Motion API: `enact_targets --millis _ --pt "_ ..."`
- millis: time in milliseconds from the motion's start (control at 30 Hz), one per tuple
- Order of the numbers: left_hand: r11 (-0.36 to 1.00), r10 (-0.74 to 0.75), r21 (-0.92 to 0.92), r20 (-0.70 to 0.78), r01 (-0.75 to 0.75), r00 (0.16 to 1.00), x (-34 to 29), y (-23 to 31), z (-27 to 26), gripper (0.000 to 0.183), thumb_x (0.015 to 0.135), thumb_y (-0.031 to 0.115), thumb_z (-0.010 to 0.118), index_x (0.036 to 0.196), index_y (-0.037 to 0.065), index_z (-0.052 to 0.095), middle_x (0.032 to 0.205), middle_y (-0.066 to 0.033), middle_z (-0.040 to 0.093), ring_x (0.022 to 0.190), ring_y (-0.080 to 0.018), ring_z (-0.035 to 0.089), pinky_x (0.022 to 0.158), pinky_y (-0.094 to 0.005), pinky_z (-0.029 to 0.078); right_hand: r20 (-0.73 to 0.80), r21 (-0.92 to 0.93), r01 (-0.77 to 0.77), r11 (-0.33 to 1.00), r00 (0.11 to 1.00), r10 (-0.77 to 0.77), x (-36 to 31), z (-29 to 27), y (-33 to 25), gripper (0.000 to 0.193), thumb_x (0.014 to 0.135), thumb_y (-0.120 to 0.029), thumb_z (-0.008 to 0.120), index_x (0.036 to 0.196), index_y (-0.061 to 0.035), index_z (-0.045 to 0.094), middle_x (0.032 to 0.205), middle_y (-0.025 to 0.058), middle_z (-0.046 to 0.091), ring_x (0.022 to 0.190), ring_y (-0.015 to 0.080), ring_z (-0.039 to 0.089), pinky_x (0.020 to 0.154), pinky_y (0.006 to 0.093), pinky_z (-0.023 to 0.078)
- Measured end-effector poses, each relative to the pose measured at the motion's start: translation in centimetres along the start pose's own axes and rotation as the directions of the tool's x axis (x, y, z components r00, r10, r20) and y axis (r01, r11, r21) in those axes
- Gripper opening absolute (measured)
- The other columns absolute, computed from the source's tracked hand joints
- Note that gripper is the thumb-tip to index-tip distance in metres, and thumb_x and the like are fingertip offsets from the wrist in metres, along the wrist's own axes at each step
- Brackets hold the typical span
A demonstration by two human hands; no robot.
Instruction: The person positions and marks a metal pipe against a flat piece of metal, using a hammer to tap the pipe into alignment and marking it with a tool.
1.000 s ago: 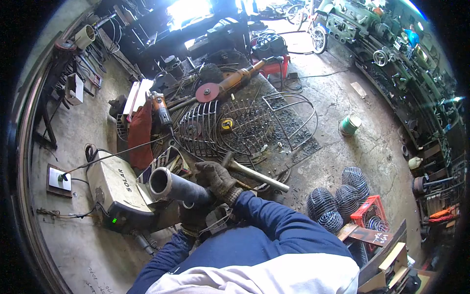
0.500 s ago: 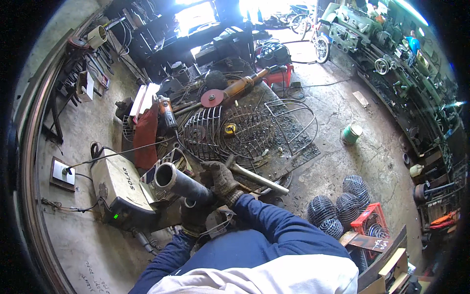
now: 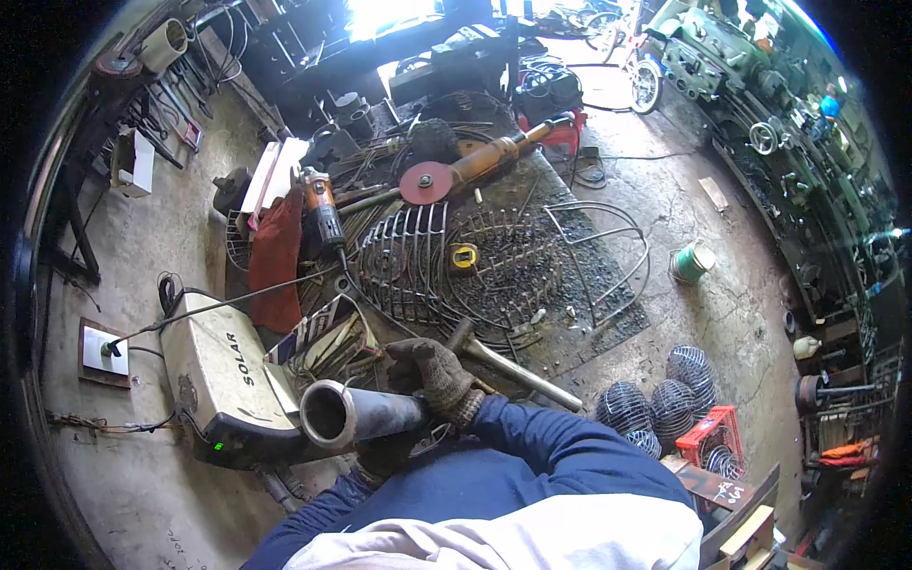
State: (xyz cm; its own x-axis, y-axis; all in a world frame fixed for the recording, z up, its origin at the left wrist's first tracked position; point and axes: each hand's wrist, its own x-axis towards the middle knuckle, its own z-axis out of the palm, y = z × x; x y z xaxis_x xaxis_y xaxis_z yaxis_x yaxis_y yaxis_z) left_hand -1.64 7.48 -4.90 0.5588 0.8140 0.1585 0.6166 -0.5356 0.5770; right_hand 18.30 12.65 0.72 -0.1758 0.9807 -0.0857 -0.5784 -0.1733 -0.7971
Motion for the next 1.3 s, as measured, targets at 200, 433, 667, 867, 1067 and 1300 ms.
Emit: enact_targets --millis 200,433,667,867,1067,1300 --pt "0.998 -0.053 0.018 -0.019 0.053 0.998 -0.6 1.1 -1.1 0.068 0.086 0.039 0.082 0.143 0.012 0.056 0.137 -0.0141 0.062 0.128 -0.0307 0.059 0.111 -0.0462 0.045 0.034 -0.206 0.147 0.968 0.989 -0.143 1.0 -0.6 1.4 0.057 0.107 -0.055 0.049 0.128 -0.0054 0.065 0.106 0.0084 0.071 0.093 0.0180 0.069 0.085 0.0366 0.058" --pt "-0.681 -0.240 -0.731 0.283 0.047 0.928 -1.8 -3.8 1.7 0.071 0.105 0.055 0.040 0.153 0.004 0.041 0.160 -0.0238 0.037 0.150 -0.0416 0.032 0.123 -0.0625 0.026 0.021 -0.421 0.360 0.833 0.922 -0.387 -0.7 -0.6 -0.5 0.047 0.106 -0.039 0.058 0.134 -0.0006 0.061 0.113 0.0116 0.069 0.103 0.0195 0.065 0.096 0.0368 0.052" --pt "-0.057 -0.332 -0.969 0.246 0.241 0.911 -0.1 -0.5 0.6 0.075 0.099 0.056 0.052 0.153 0.006 0.038 0.149 -0.0160 0.047 0.134 -0.0333 0.048 0.114 -0.0525 0.038 0.079 -0.948 0.203 0.245 0.896 -0.437 -6.6 -3.5 -1.9 0.057 0.097 -0.027 0.073 0.141 0.0010 0.052 0.117 0.0133 0.067 0.105 0.0238 0.066 0.092 0.0368 0.056" --pt "0.940 -0.140 -0.337 -0.262 0.045 0.955 1.9 3.6 -3.1 0.048 0.080 0.027 0.090 0.117 0.005 0.067 0.115 -0.0099 0.072 0.099 -0.0233 0.072 0.083 -0.0398 0.057 -0.233 -0.297 -0.397 0.868 0.912 0.338 -8.2 -2.1 -1.5 0.051 0.099 -0.037 0.067 0.133 0.0010 0.061 0.114 0.0162 0.072 0.100 0.0253 0.072 0.082 0.0351 0.059" --pt "0.930 -0.325 -0.310 -0.434 0.199 0.840 0.3 3.5 -0.6 0.082 0.058 0.041 0.100 0.121 0.007 0.061 0.104 -0.0141 0.071 0.093 -0.0321 0.072 0.079 -0.0461 0.059 -0.293 -0.300 -0.362 0.882 0.915 0.276 -8.1 -0.2 -0.4 0.041 0.102 -0.032 0.063 0.125 0.0017 0.064 0.093 0.0101 0.072 0.071 0.0154 0.067 0.062 0.0296 0.055" --pt "0.684 -0.618 -0.664 -0.308 0.302 0.723 -4.6 7.4 1.0 0.053 0.083 0.033 0.085 0.122 0.002 0.065 0.098 -0.0106 0.074 0.089 -0.0234 0.073 0.077 -0.0383 0.058 -0.296 -0.384 -0.261 0.886 0.943 0.149 -8.6 0.4 0.0 0.030 0.103 -0.026 0.061 0.119 -0.0008 0.066 0.086 0.0068 0.070 0.065 0.0133 0.065 0.054 0.0274 0.051"
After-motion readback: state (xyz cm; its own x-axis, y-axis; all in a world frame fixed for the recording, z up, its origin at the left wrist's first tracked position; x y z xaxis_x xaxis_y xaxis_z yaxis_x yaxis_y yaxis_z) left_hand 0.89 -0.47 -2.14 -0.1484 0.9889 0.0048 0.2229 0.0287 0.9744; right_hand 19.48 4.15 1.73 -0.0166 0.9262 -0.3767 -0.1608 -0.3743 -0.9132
